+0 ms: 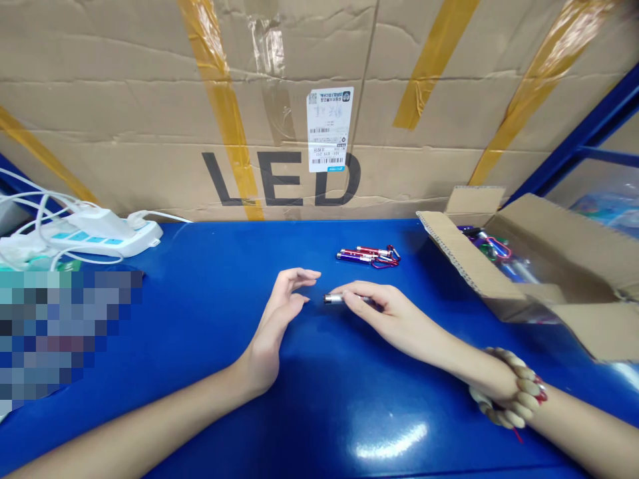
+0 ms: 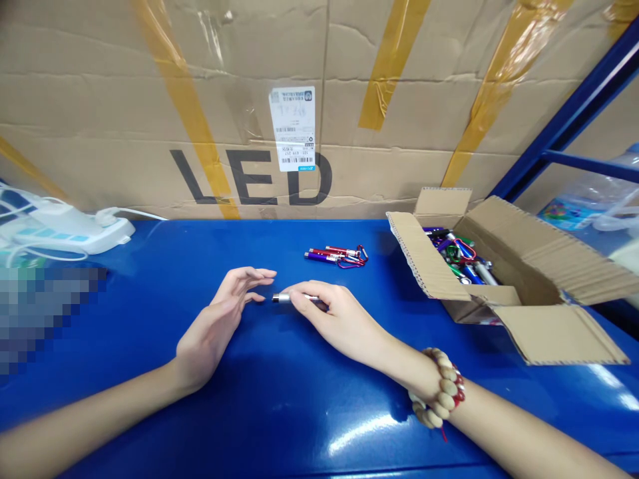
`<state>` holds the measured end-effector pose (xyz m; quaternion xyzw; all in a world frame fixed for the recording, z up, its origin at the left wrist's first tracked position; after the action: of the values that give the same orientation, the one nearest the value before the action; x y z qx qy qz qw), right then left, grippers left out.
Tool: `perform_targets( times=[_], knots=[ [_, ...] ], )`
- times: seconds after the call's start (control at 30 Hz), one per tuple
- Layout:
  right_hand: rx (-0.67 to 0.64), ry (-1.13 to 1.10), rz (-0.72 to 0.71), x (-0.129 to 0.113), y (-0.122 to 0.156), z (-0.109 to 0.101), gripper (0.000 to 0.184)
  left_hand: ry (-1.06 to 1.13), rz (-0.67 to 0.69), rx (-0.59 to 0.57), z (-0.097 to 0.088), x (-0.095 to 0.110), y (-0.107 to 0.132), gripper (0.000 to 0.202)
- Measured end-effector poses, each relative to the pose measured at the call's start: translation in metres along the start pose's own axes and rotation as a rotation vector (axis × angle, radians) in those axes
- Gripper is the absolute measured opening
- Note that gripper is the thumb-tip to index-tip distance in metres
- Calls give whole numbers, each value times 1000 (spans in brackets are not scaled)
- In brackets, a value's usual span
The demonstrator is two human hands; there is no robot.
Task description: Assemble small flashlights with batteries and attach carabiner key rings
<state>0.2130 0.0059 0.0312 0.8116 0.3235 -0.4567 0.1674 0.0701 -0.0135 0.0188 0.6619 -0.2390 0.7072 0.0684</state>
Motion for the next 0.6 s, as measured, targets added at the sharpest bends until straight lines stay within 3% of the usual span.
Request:
perform_targets(
  times=[0.3, 0.6],
  knots=[
    [97, 10, 33, 0, 3, -5, 24, 2, 4, 1, -1, 0, 1, 27],
    [35, -114, 15, 0, 1, -1, 27, 18, -16, 16, 0, 0, 1, 27]
  ],
)
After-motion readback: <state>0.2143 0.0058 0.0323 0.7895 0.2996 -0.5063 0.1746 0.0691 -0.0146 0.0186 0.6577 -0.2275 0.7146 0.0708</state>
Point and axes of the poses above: each hand's wrist, its own y-axis away from the middle knuckle, its own z-axis out of the palm, x = y × z, the point moved 6 cm from there along -y, towards the middle knuckle, and after that the axes turned 13 degrees about -x, right-handed, at the moved point
